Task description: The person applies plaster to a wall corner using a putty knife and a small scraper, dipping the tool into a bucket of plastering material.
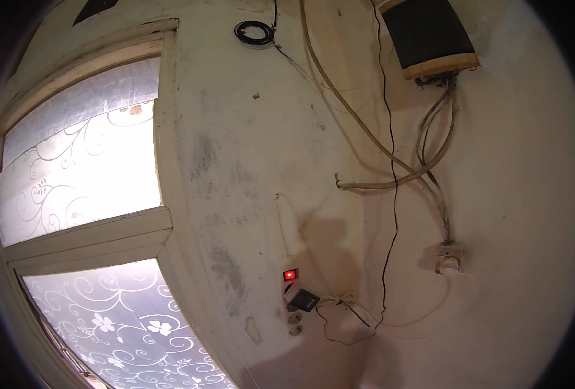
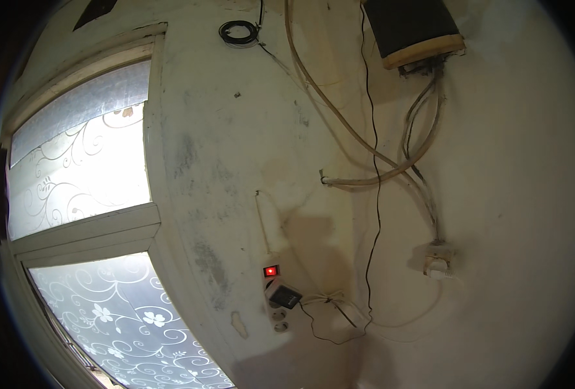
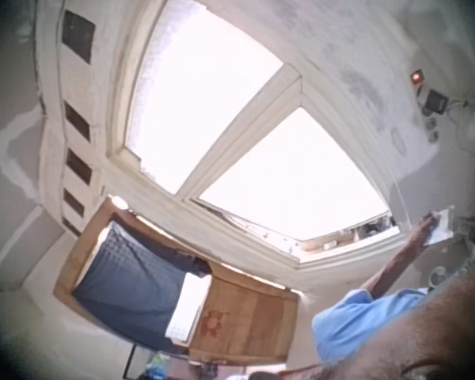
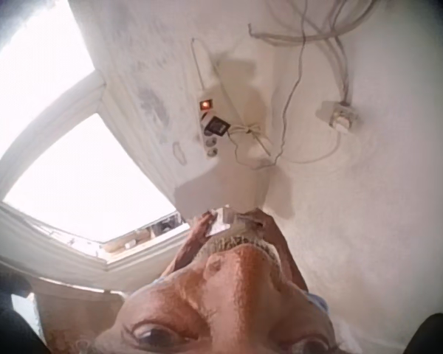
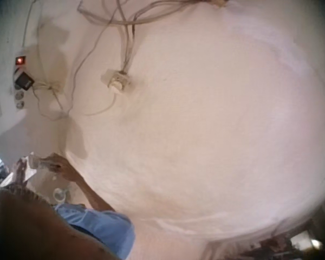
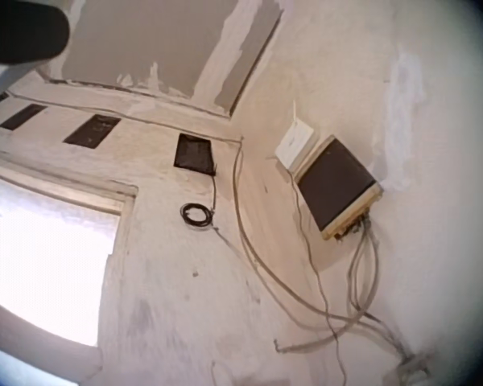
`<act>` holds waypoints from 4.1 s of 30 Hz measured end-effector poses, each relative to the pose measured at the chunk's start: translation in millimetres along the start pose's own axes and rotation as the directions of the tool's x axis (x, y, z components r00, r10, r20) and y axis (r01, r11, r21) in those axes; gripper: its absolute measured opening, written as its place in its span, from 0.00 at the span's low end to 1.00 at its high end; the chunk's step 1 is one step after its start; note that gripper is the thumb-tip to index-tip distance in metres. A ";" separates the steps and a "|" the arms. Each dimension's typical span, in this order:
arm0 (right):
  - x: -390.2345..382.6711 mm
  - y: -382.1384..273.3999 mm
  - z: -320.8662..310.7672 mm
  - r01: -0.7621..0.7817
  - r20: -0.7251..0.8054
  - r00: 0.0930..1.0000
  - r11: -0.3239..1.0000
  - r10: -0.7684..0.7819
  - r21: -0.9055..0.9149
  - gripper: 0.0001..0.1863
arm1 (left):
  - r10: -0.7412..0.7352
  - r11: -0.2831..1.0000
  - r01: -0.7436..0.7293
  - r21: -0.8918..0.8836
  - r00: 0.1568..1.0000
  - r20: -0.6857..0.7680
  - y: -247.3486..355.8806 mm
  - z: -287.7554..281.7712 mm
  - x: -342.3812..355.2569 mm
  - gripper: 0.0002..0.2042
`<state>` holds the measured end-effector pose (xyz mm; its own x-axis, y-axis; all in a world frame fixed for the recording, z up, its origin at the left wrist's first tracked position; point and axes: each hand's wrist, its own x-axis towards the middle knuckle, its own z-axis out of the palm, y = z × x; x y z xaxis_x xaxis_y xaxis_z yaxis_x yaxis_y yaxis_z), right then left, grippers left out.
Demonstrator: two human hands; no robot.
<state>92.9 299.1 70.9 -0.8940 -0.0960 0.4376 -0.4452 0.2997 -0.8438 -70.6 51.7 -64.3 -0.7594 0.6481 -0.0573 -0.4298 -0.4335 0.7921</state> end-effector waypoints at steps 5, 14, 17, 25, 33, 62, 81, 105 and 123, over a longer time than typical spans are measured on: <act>-24.2 20.1 2.1 -0.215 -0.093 0.973 0.976 0.212 -0.023 0.23 | 0.027 0.977 -0.011 -0.213 0.997 0.069 -2.5 2.4 -15.5 0.23; -1.3 5.1 26.1 -0.304 -0.078 0.841 0.586 0.536 0.751 0.22 | -0.336 0.920 0.349 -0.179 0.937 0.098 -14.9 45.2 -61.5 0.25; 11.1 5.4 38.1 -0.322 -0.031 0.857 0.581 0.515 0.748 0.26 | -0.313 0.896 0.385 -0.221 0.901 0.299 -12.9 69.4 -54.8 0.29; 26.5 5.2 51.8 -0.423 -0.085 0.848 0.765 0.523 0.486 0.27 | -0.250 0.849 0.369 -0.378 0.911 0.328 -19.8 71.8 -64.1 0.26; 64.3 -28.2 -97.9 -0.400 -0.674 0.703 0.656 -0.229 -0.640 0.21 | -0.227 0.913 0.296 -0.281 0.941 0.252 0.7 38.7 -77.2 0.19; 294.5 -11.1 -200.4 -0.287 -0.310 0.951 -0.350 0.010 -0.892 0.49 | -0.234 0.904 0.250 -0.346 0.968 0.089 -27.9 -53.9 -97.4 0.13; 299.4 -0.5 -179.8 -0.316 -0.349 0.937 -0.346 0.034 -0.883 0.48 | -0.233 0.880 0.257 -0.400 0.966 0.108 -38.5 -68.4 -102.9 0.13; 263.8 -25.9 -186.1 -0.143 -0.119 0.901 -0.028 -0.417 -0.989 0.11 | -0.244 0.890 0.253 -0.378 0.967 0.073 -34.2 -62.2 -101.5 0.12; 266.9 -1.4 -179.7 -0.207 -0.188 0.975 -0.166 -0.122 -0.964 0.44 | -0.248 0.896 0.258 -0.361 0.966 0.075 -48.3 -63.1 -103.4 0.12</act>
<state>-136.1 443.7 244.8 -0.8077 0.0486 0.5877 0.3070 0.8855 0.3487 -2.2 -33.9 -134.9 -0.5902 0.7804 -0.2065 -0.7575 -0.4469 0.4759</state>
